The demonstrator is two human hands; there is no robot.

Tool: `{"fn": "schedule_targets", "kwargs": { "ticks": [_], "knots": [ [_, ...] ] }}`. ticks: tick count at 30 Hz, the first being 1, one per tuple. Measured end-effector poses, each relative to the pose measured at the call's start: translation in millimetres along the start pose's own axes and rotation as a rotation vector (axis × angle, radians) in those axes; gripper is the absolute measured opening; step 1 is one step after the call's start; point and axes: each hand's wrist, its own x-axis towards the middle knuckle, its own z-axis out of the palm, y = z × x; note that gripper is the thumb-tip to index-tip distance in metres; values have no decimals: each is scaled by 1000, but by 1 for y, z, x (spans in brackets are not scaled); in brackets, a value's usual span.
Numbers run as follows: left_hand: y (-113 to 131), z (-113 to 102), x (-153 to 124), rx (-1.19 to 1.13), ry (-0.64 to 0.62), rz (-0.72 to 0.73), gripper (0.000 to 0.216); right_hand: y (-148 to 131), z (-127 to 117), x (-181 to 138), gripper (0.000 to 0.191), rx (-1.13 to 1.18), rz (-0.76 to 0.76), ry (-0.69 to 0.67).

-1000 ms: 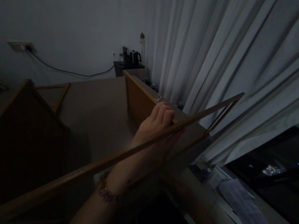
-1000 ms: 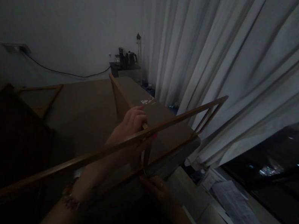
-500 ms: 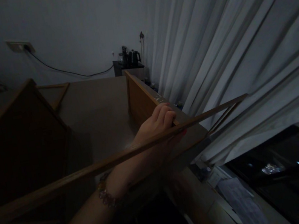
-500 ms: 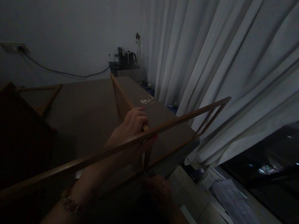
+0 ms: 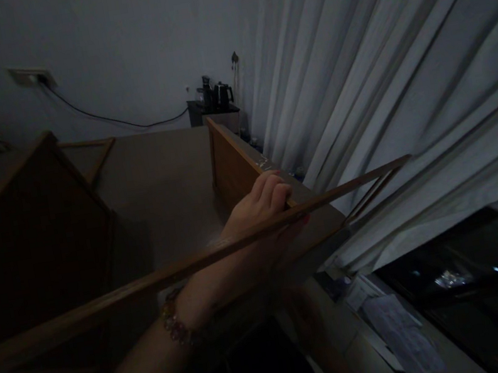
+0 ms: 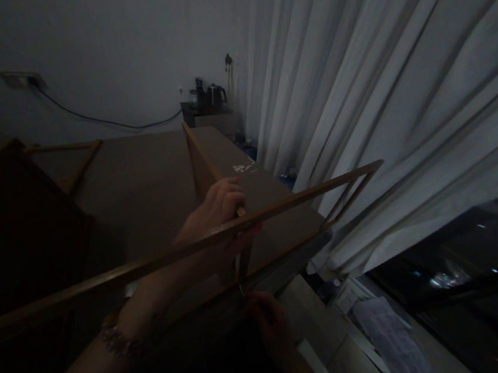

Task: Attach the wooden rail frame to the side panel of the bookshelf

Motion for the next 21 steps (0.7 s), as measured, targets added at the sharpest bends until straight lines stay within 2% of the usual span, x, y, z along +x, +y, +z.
{"fn": "schedule_targets", "kwargs": {
  "ticks": [7,11,13,15,19,21],
  "knots": [
    [-2,1,1,34,12,37,23,-13,9,-2,29,155,153,45],
    [-3,1,0,21,12,23,25,-10,13,-6,29,76,126,69],
    [-4,1,0,33,10,55,25,-4,11,-7,29,-49,25,65],
    [-4,0,0,43,3,70,25,2,8,-6,29,-198,-143,53],
    [-5,1,-1,35,-13,45,22,11,-5,5,28,-440,-510,-42],
    [-6,2,-1,41,-2,61,24,13,-11,11,29,-518,-624,-101]
  ]
}}
